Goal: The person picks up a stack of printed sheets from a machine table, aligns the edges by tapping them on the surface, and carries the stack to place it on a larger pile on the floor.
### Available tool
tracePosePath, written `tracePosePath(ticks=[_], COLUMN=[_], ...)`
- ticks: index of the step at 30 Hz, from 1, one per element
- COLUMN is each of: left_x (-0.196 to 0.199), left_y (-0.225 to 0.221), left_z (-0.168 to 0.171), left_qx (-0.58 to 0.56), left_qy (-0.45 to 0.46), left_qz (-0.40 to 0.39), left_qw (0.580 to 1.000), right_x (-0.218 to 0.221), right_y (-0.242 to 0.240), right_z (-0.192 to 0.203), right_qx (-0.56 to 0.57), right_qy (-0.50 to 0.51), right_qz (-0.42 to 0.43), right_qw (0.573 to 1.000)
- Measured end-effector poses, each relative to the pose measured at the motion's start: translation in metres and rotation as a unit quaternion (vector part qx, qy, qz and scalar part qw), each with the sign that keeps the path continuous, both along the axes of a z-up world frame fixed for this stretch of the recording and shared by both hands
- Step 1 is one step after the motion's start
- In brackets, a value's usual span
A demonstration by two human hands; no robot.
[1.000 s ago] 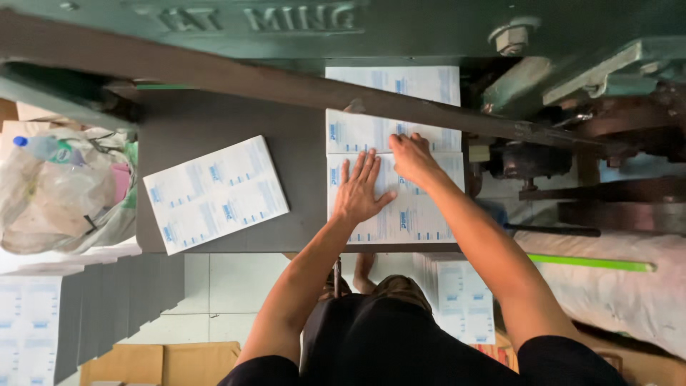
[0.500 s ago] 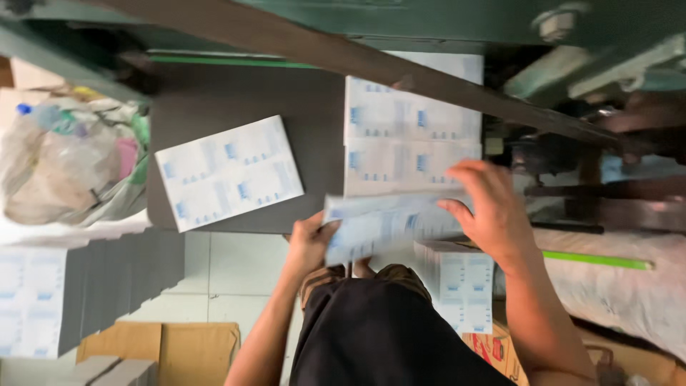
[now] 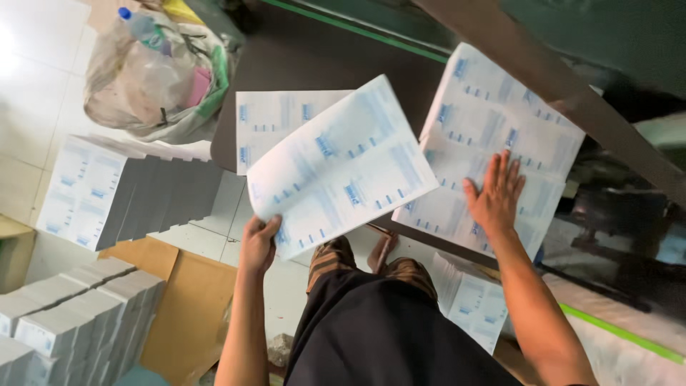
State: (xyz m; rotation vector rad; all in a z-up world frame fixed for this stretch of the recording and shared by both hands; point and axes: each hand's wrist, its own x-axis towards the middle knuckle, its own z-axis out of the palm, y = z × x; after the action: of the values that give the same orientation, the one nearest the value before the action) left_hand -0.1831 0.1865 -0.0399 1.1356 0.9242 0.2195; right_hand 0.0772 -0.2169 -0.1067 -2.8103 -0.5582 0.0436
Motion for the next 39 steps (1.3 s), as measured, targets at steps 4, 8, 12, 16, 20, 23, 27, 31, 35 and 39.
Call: tracePosePath(ticks=[4, 8, 12, 16, 20, 23, 27, 31, 35, 39], left_x=[0.016, 0.042, 0.067, 0.090, 0.103, 0.101, 0.108, 0.094, 0.098, 0.102], left_y=[0.052, 0.113, 0.138, 0.161, 0.176, 0.176, 0.182, 0.174, 0.076, -0.059], left_z=[-0.001, 0.021, 0.054, 0.047, -0.017, -0.054, -0.081, -0.073, -0.067, -0.051], left_qx=[0.029, 0.062, 0.058, 0.031, 0.086, 0.171, 0.223, 0.355, 0.340, 0.156], left_qy=[-0.022, -0.065, 0.010, 0.001, 0.045, 0.127, 0.148, 0.246, 0.052, 0.009], left_qz=[-0.050, -0.094, -0.132, -0.126, -0.097, -0.112, -0.093, -0.047, -0.040, -0.227], left_qw=[0.998, 0.992, 0.989, 0.991, 0.991, 0.971, 0.959, 0.901, 0.938, 0.961], right_x=[0.000, -0.009, -0.032, -0.023, -0.022, -0.023, -0.018, -0.023, -0.033, -0.043], right_y=[0.001, 0.065, 0.166, 0.234, 0.267, 0.270, 0.268, 0.244, 0.140, -0.017], right_z=[0.001, 0.056, 0.090, 0.076, 0.018, -0.014, -0.028, -0.024, -0.001, 0.013], right_qx=[-0.028, 0.162, 0.538, 0.454, 0.460, 0.388, 0.342, 0.367, 0.295, 0.211], right_qy=[0.078, 0.098, 0.485, 0.375, 0.373, 0.368, 0.366, 0.406, 0.137, -0.122], right_qz=[-0.029, -0.010, -0.121, -0.137, -0.183, -0.201, -0.209, -0.246, -0.176, -0.266], right_qw=[0.996, 0.982, 0.679, 0.796, 0.785, 0.821, 0.840, 0.800, 0.929, 0.933])
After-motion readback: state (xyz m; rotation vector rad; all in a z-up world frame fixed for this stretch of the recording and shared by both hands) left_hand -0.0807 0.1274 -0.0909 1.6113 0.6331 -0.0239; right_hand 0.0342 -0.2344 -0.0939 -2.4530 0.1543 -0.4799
